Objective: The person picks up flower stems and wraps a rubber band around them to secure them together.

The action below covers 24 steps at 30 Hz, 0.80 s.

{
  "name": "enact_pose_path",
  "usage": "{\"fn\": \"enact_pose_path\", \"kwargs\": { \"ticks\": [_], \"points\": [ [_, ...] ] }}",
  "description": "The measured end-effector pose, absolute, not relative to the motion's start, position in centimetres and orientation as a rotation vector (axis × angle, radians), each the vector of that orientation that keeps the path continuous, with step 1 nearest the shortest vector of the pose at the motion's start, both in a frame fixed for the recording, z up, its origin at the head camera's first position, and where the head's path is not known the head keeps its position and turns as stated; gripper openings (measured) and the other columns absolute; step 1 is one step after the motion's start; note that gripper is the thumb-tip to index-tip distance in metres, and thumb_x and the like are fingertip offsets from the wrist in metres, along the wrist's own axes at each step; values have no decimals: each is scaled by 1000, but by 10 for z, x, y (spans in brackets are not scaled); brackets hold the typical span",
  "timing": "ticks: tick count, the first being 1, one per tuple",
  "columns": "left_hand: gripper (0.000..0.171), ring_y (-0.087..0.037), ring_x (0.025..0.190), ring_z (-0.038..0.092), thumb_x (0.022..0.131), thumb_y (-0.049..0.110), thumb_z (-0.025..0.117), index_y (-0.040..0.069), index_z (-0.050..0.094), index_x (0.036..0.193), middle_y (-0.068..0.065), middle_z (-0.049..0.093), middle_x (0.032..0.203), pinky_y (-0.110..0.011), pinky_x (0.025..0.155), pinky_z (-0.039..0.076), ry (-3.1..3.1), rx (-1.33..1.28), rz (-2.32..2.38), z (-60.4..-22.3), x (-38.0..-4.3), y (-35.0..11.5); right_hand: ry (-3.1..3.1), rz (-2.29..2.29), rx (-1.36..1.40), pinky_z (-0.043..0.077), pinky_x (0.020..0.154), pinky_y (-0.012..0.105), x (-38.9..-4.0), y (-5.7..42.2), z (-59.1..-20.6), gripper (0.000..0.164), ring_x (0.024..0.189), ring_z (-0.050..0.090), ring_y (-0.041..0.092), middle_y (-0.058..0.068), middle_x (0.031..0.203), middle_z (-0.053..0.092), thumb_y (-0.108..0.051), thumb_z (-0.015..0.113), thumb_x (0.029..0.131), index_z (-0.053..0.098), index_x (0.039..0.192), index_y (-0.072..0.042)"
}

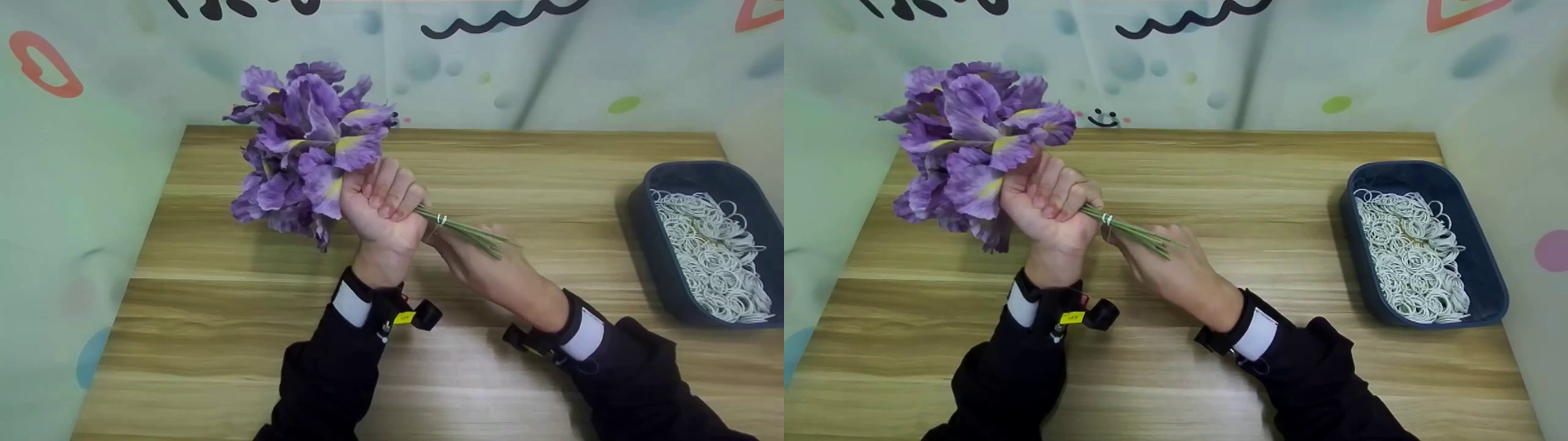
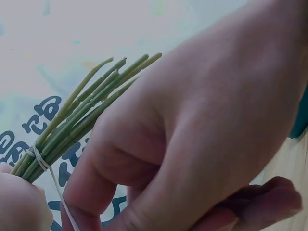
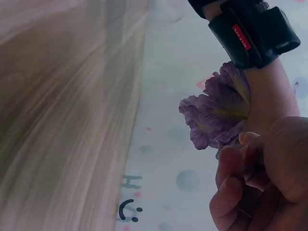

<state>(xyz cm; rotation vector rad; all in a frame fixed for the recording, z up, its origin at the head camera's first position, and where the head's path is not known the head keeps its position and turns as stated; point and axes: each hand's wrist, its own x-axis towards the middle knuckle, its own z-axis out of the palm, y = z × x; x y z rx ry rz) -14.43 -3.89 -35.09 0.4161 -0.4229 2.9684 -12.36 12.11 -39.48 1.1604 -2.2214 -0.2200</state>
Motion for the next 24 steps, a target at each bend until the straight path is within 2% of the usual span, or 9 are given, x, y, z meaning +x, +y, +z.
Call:
{"fn": "enact_pose_path", "kwargs": {
  "ticks": [1,3,5,10,14,17,21,24],
  "points": [
    [30,-4,39,16,75,7,42,21,23,57,10,19,48,-14,37,11,-423,414,2976,-351,-145,-40,-2272,-166,1171,55,70,21,-123,119,-395,39,100,66,11,5,134,63,-4,42,107,48,145,-2],
    [30,-5,38,17,76,8,43,21,23,57,10,20,48,-14,37,11,-424,410,2988,-352,-146,-42,-2408,386,1196,58,82,27,-122,111,-395,34,93,70,18,9,121,69,-23,43,110,58,135,-6],
    [31,-5,38,18,77,8,43,21,24,57,10,20,49,-15,37,12,-421,409,3001,-352,-146,-43,-2468,615,1173,55,96,34,-120,106,-394,30,109,68,24,10,117,70,-22,49,107,60,130,-6],
    [30,-5,38,18,78,8,42,21,23,58,10,19,49,-15,37,12,-392,428,3035,-352,-148,-47,-2482,682,1126,53,99,36,-115,101,-394,24,111,67,25,9,118,71,-18,55,105,64,124,-7],
    [29,-4,39,16,77,8,40,21,21,59,10,20,49,-14,37,11,-349,426,3069,-352,-150,-49,-2455,670,1125,55,94,38,-111,102,-395,17,106,69,25,8,111,72,-16,57,103,66,115,-7],
    [30,-4,39,15,78,8,41,21,21,59,10,20,48,-14,37,11,-338,414,3090,-351,-150,-51,-2424,690,1137,58,86,40,-110,101,-396,13,96,71,26,8,102,72,-16,59,102,65,109,-6],
    [30,-4,40,13,76,8,41,22,20,60,9,22,46,-14,36,12,-321,372,3127,-350,-150,-53,-2369,724,1159,59,68,36,-109,101,-397,8,72,66,22,5,85,67,-13,60,101,63,103,-5],
    [30,-4,40,13,76,8,41,22,20,60,9,23,46,-14,36,12,-315,347,3138,-349,-151,-55,-2329,735,1178,51,50,28,-107,102,-397,6,53,54,14,0,70,58,-11,61,100,60,100,-5]
  ]
}}
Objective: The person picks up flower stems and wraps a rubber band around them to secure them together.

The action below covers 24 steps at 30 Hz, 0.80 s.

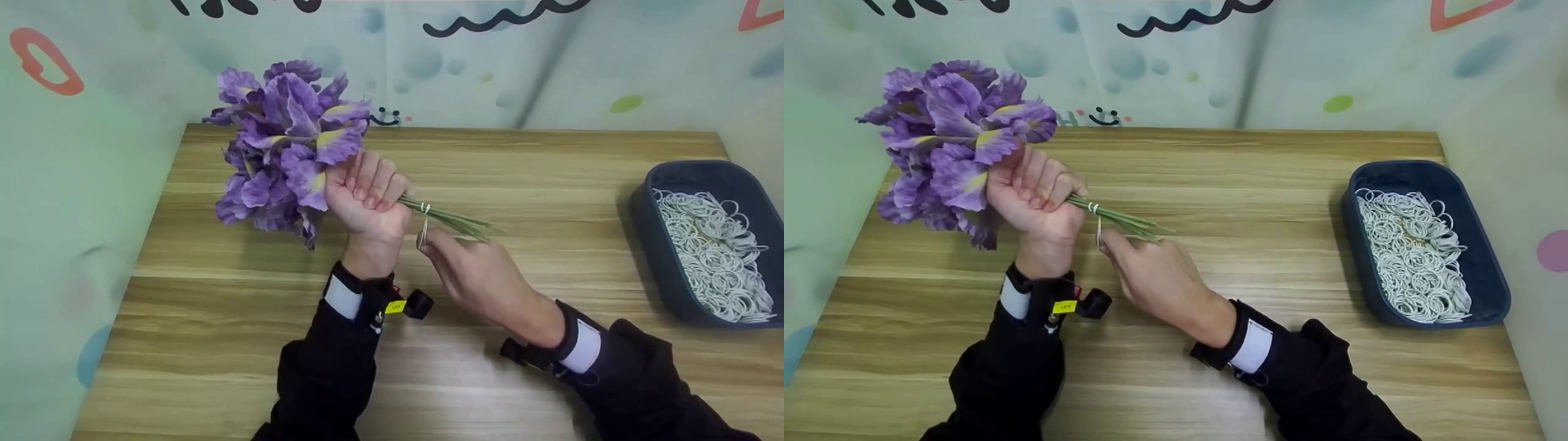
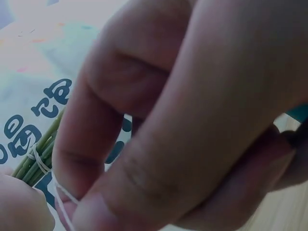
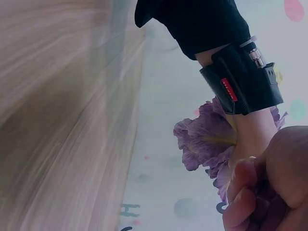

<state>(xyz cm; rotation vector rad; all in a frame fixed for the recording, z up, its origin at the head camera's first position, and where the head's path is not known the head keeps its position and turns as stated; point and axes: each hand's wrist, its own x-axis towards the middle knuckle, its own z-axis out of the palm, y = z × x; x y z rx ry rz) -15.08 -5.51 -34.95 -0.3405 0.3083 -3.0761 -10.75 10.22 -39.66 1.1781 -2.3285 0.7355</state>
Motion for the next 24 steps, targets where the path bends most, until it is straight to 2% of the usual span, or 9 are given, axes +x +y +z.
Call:
{"fn": "enact_pose_path", "kwargs": {
  "ticks": [5,8,17,22,24],
  "points": [
    [32,-4,38,15,79,10,43,21,22,58,9,23,46,-14,36,11,347,-368,-3086,-349,-152,-57,-2290,731,1195,34,37,20,-105,105,-393,6,42,41,5,-6,57,47,-10,62,99,58,99,-6],
    [32,-4,38,15,80,10,43,21,22,58,8,24,45,-14,36,11,352,-377,-3082,-349,-153,-57,-2284,730,1193,34,36,20,-103,107,-389,6,42,41,4,-6,57,48,-10,63,99,59,99,-6],
    [31,-5,38,16,79,9,42,21,22,59,9,20,48,-14,36,11,351,-433,-3078,-352,-155,-57,-2233,733,1161,46,41,26,-101,112,-378,7,49,52,9,-2,68,62,-13,62,100,64,99,-6],
    [29,-5,38,17,77,9,41,21,22,59,9,20,48,-14,37,11,344,-425,-3076,-354,-156,-58,-2218,735,1142,42,38,24,-99,117,-369,11,46,49,8,-1,66,60,-15,59,101,65,99,-6],
    [28,-5,38,16,76,9,40,21,22,59,9,21,47,-15,37,11,337,-419,-3070,-354,-156,-58,-2209,742,1145,36,34,22,-99,120,-366,11,42,44,5,-1,64,60,-13,59,100,66,101,-5]
  ]
}}
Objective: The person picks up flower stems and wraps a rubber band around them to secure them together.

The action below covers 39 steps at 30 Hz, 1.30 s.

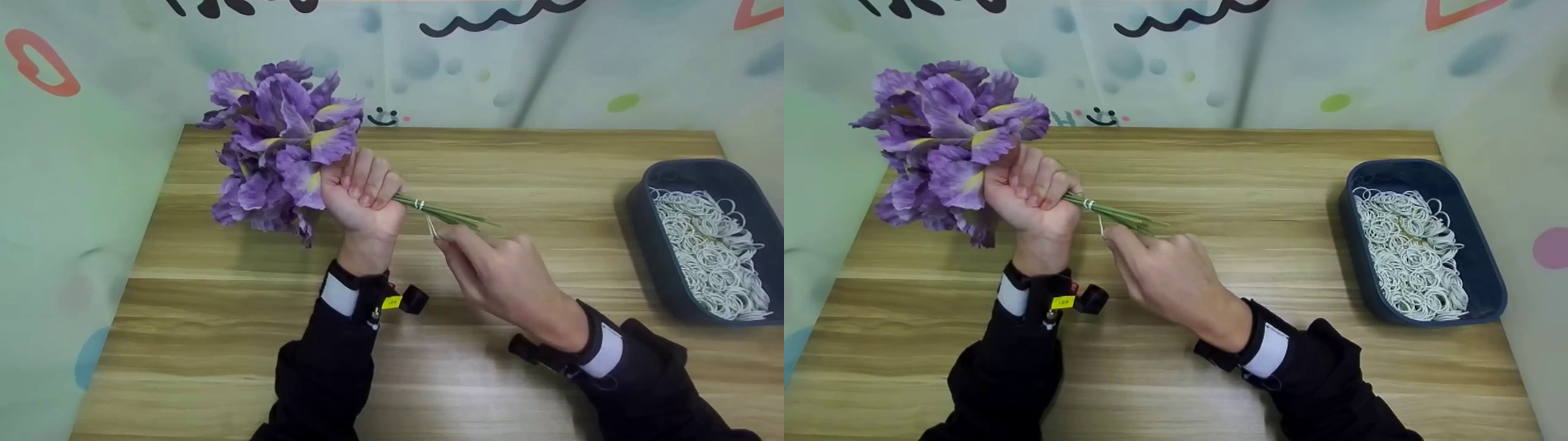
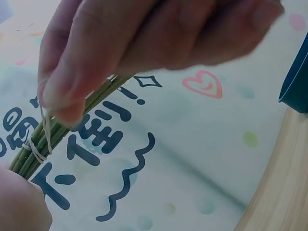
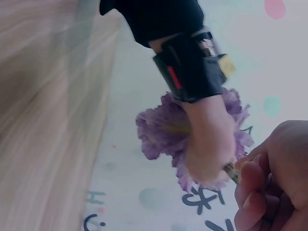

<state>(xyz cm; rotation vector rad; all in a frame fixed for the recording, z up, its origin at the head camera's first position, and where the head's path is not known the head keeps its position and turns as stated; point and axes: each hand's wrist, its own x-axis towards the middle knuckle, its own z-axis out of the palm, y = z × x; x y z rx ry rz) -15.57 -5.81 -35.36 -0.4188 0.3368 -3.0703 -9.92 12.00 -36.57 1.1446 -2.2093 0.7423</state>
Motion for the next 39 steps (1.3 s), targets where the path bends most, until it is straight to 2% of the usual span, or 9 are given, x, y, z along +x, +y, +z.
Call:
{"fn": "enact_pose_path", "kwargs": {
  "ticks": [3,9,16,24,33,39],
  "points": [
    [28,-4,40,14,76,9,40,21,21,59,9,23,46,-15,37,10,316,-410,-3060,-353,-156,-59,-2187,756,1139,33,31,21,-100,125,-360,10,39,42,4,-2,60,59,-8,60,96,67,99,-3],
    [30,-4,40,13,77,10,41,21,19,61,7,26,45,-14,37,11,254,-409,-3051,-352,-154,-56,-2100,666,1064,28,27,25,-105,134,-352,7,34,39,3,-6,51,50,0,59,81,63,83,-5],
    [31,-4,42,12,79,11,39,21,16,62,7,28,45,-14,37,11,144,-399,-3033,-351,-153,-52,-1965,551,945,23,25,30,-113,139,-352,6,30,34,7,-3,45,43,0,56,75,59,72,-5],
    [30,-4,41,12,78,11,39,20,16,62,7,31,44,-15,37,11,78,-372,-3033,-351,-154,-53,-1905,568,890,18,27,31,-120,142,-348,9,30,29,8,-2,44,41,3,52,72,58,71,-4],
    [28,-4,41,11,84,12,29,20,17,60,10,19,47,-15,36,10,-26,-408,-3026,-350,-154,-52,-1929,601,899,21,26,33,-122,147,-345,9,30,32,9,-1,44,45,3,55,73,62,72,-3],
    [32,-4,41,10,80,12,38,20,14,61,9,18,48,-14,37,10,49,-447,-3036,-347,-151,-55,-1962,603,899,19,30,31,-122,151,-343,10,33,31,7,-4,46,44,2,55,74,63,74,-5]
  ]
}}
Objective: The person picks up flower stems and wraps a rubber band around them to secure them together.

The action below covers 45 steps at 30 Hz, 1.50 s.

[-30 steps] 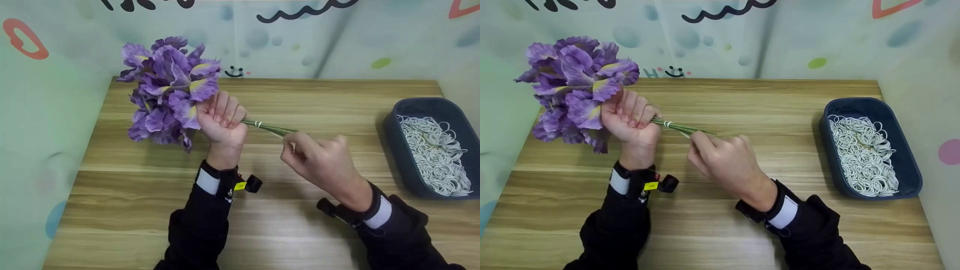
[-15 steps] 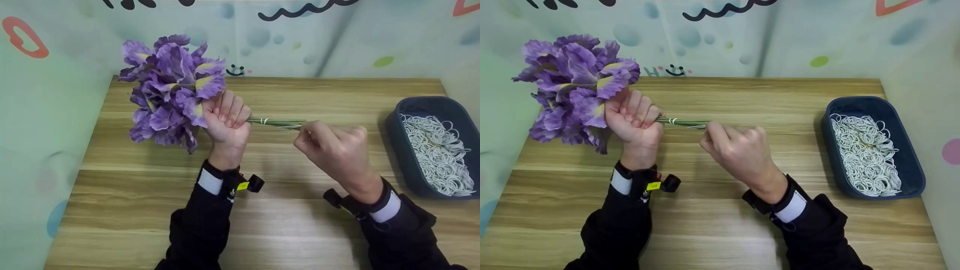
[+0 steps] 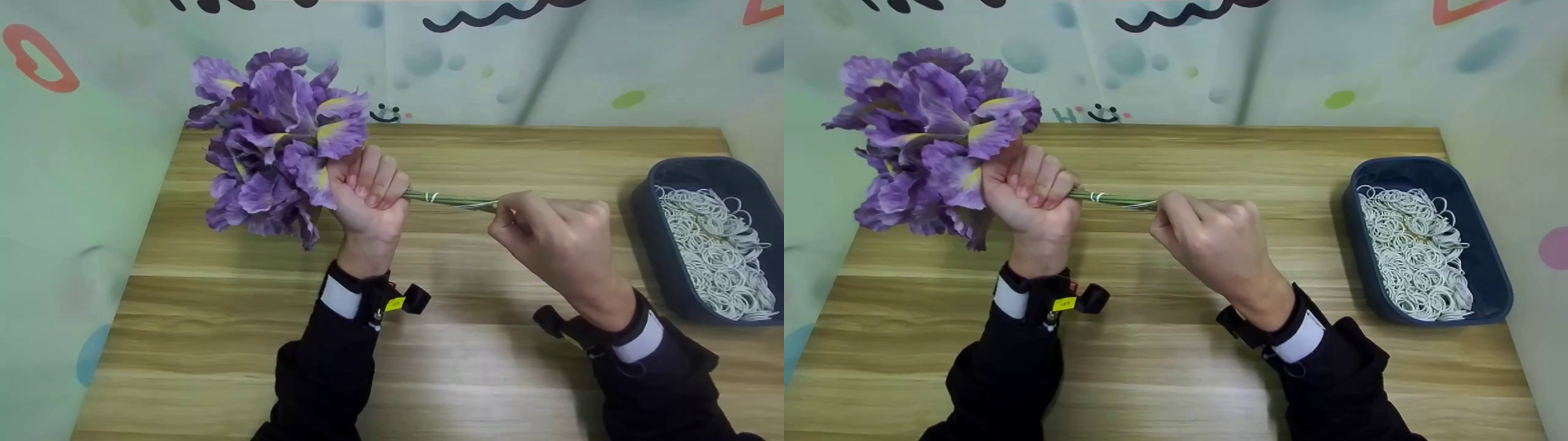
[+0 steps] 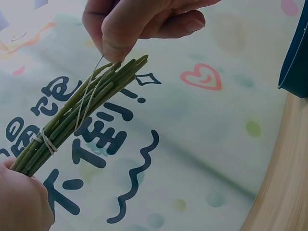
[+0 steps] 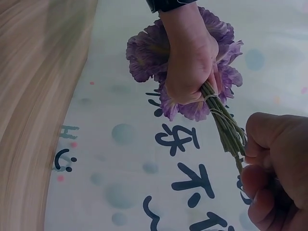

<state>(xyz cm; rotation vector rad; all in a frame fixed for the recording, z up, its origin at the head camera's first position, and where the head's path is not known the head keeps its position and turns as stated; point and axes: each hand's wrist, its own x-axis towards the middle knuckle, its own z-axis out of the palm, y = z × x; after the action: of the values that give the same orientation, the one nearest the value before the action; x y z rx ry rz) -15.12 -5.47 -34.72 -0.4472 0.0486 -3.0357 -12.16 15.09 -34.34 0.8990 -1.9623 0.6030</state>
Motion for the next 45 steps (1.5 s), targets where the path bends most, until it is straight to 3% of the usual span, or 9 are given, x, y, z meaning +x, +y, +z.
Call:
{"fn": "enact_pose_path", "kwargs": {
  "ticks": [8,17,27,39,45],
  "points": [
    [32,-4,41,11,82,12,36,20,16,59,9,20,47,-14,37,10,128,-448,-3055,-346,-150,-56,-1985,592,918,18,31,29,-122,155,-340,12,34,29,4,-7,47,42,1,55,76,65,75,-6],
    [39,-4,39,11,96,16,24,20,18,58,8,21,46,-15,37,9,212,-390,-3094,-346,-152,-60,-1976,604,942,22,31,30,-125,155,-337,14,35,31,6,-6,48,43,3,55,76,65,74,-6],
    [38,-4,38,11,93,14,31,20,18,57,8,20,45,-15,37,8,348,-357,-3186,-347,-157,-67,-1973,555,1023,26,31,33,-125,160,-330,13,35,37,9,-7,47,47,0,58,82,69,78,-7],
    [34,-4,39,12,87,11,36,20,18,59,9,18,47,-15,36,7,379,-347,-3198,-347,-156,-69,-1960,726,1491,36,32,25,-129,170,-327,17,40,43,6,-7,56,54,-6,55,95,70,85,-6],
    [32,-4,40,11,84,10,37,21,18,60,9,17,48,-16,36,7,366,-386,-3228,-346,-154,-68,-1945,743,1543,35,34,23,-127,169,-323,19,42,41,6,-9,56,53,-6,53,95,69,86,-5]
  ]
}}
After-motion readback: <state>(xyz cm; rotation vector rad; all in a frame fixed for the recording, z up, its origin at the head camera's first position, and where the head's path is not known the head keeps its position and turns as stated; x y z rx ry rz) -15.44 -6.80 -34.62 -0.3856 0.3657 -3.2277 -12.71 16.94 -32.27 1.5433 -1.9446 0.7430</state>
